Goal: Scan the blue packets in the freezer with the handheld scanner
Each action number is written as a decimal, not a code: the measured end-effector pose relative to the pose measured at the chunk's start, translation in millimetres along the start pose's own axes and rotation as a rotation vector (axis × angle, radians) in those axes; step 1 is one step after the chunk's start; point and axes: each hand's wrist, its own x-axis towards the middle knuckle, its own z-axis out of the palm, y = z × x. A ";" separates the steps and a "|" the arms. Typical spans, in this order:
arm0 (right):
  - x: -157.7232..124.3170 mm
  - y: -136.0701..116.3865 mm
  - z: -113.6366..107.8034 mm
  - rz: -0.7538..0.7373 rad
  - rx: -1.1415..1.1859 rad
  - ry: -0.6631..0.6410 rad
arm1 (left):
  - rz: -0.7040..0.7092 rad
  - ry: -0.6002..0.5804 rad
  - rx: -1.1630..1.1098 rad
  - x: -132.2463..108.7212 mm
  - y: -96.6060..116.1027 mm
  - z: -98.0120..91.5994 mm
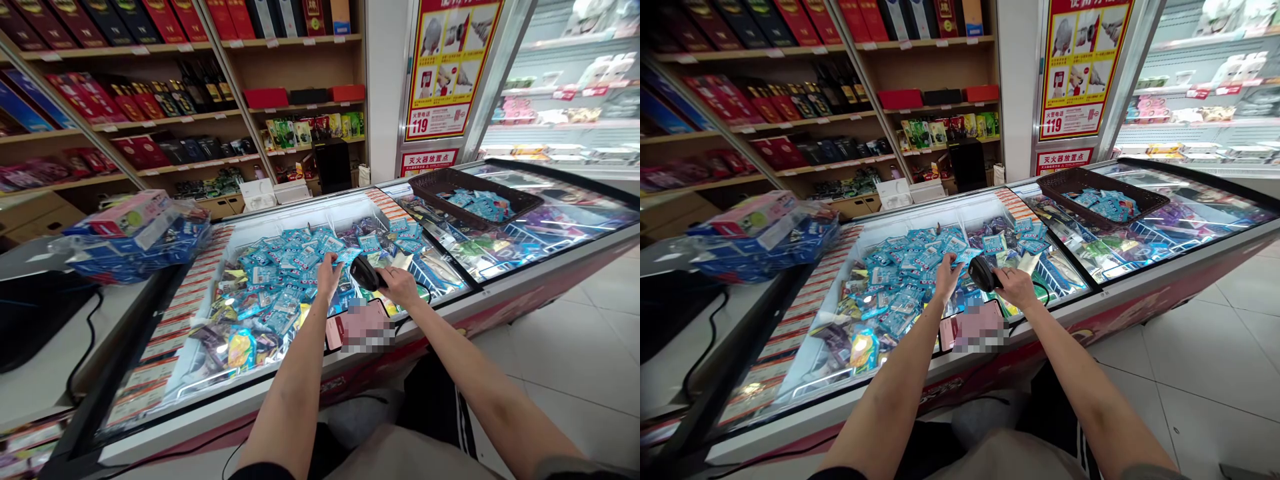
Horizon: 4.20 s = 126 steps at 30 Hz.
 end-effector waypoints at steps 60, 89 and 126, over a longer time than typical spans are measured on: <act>-3.7 30.6 -3.2 0.133 -0.093 -0.004 | 0.362 -0.195 0.516 4.8 12.2 4.7; -1.5 29.6 -1.4 0.105 -0.084 -0.008 | 0.003 -0.058 0.609 37.6 27.6 55.4; 11.8 16.8 5.8 0.035 -0.074 -0.124 | 0.070 -0.177 0.430 22.3 -12.7 -8.1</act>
